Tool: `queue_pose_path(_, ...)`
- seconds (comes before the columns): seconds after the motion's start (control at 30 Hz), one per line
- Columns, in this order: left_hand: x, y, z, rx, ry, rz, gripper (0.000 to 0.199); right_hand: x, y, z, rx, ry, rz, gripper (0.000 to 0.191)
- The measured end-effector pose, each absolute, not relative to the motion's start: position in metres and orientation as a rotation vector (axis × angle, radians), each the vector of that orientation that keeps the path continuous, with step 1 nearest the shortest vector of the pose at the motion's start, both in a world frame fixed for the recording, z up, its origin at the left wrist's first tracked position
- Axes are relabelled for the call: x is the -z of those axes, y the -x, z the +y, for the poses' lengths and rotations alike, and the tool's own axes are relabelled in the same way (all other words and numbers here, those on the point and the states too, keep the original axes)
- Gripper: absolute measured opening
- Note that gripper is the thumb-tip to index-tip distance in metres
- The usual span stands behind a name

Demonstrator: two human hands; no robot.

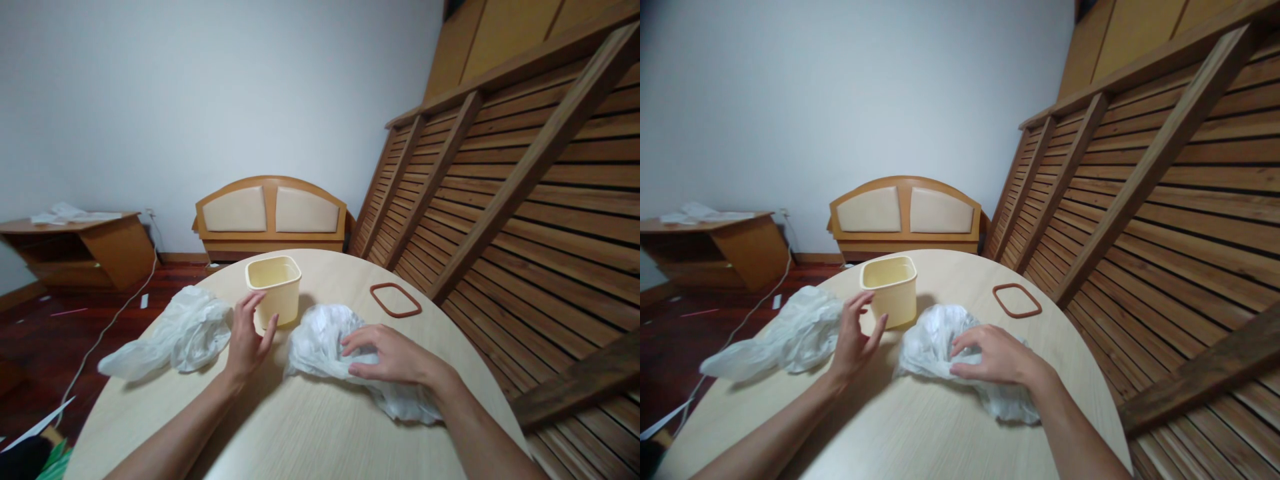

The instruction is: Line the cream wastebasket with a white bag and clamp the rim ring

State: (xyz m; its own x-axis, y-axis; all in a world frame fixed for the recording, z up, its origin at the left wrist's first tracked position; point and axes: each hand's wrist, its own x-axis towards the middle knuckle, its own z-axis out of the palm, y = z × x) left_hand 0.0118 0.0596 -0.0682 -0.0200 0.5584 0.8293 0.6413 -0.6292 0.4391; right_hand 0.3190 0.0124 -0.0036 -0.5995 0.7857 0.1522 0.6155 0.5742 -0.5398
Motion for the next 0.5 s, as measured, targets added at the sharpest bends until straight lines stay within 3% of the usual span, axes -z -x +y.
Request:
queue_pose_path(0.1, 0.065, -0.023, 0.036, 1.552, 2.384, -1.252, 0.039, 0.006, -0.322, 0.021, -0.471, 1.264, -2.242, 0.023)
queue_pose_path(0.2, 0.068, -0.032, 0.026, 1.352, 2.621, -1.307, 0.048, 0.021, -0.329, 0.036, -0.34, 1.437, -2.026, 0.032)
queue_pose_path(0.33, 0.078, -0.036, 0.028, 1.202, 2.808, -1.483, 0.068, 0.046, -0.334, 0.047, -0.522, 1.423, -1.99, 0.059)
queue_pose_path(0.5, 0.083, -0.035, 0.03, 1.323, 2.916, -1.559, 0.06, 0.051, -0.324, 0.045, -0.734, 1.249, -2.054, 0.052)
